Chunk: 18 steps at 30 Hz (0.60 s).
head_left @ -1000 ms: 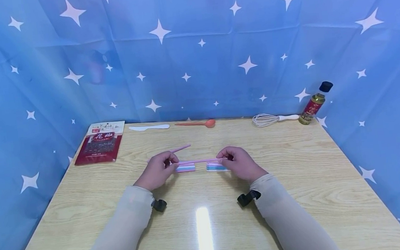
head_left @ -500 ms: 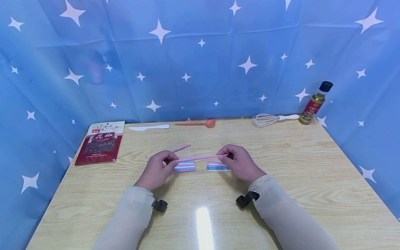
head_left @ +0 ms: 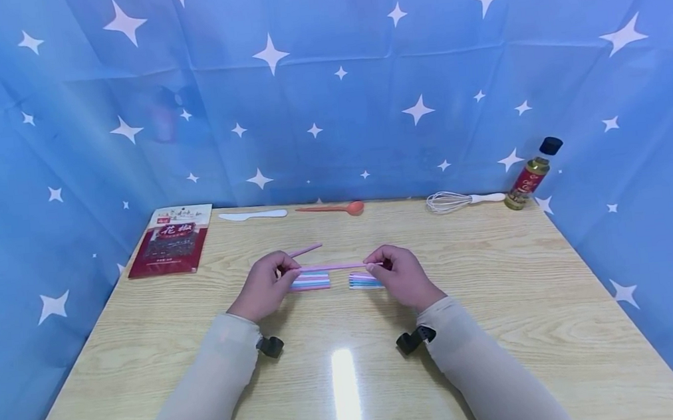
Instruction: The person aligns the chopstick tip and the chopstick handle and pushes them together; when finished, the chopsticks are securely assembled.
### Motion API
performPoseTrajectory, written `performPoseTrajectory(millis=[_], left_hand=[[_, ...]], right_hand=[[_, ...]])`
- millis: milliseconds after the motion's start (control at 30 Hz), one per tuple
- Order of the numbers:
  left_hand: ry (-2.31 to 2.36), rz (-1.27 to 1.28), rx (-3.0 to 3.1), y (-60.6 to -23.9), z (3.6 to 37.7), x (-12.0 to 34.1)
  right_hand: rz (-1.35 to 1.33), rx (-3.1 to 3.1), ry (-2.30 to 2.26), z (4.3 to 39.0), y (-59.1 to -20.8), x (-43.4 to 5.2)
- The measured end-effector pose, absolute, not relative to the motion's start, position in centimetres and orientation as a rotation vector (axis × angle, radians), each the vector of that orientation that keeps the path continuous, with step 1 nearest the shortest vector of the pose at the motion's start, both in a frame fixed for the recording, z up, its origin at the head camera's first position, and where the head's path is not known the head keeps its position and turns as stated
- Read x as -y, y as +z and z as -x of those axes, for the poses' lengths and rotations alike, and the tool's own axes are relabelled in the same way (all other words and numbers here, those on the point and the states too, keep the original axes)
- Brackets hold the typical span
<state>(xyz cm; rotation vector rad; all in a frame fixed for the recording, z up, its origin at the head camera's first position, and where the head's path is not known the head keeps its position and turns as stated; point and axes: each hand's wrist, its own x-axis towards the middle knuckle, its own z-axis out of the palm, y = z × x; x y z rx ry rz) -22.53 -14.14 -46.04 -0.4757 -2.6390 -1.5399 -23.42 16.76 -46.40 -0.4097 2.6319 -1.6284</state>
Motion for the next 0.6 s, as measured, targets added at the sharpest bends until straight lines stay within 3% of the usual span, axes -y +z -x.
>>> performPoseTrajectory(millis=[300,600], left_hand=[[-1.64,0.298,2.606,-46.9,23.6,15.6],[-1.643,-0.109,2.515,-47.9,24.9,19.0]], right_hand=[[0.323,-2.646,-1.652,23.9,-46.6,-17.3],[0.293,-2.634,-1.634,24.2,-46.9,-18.0]])
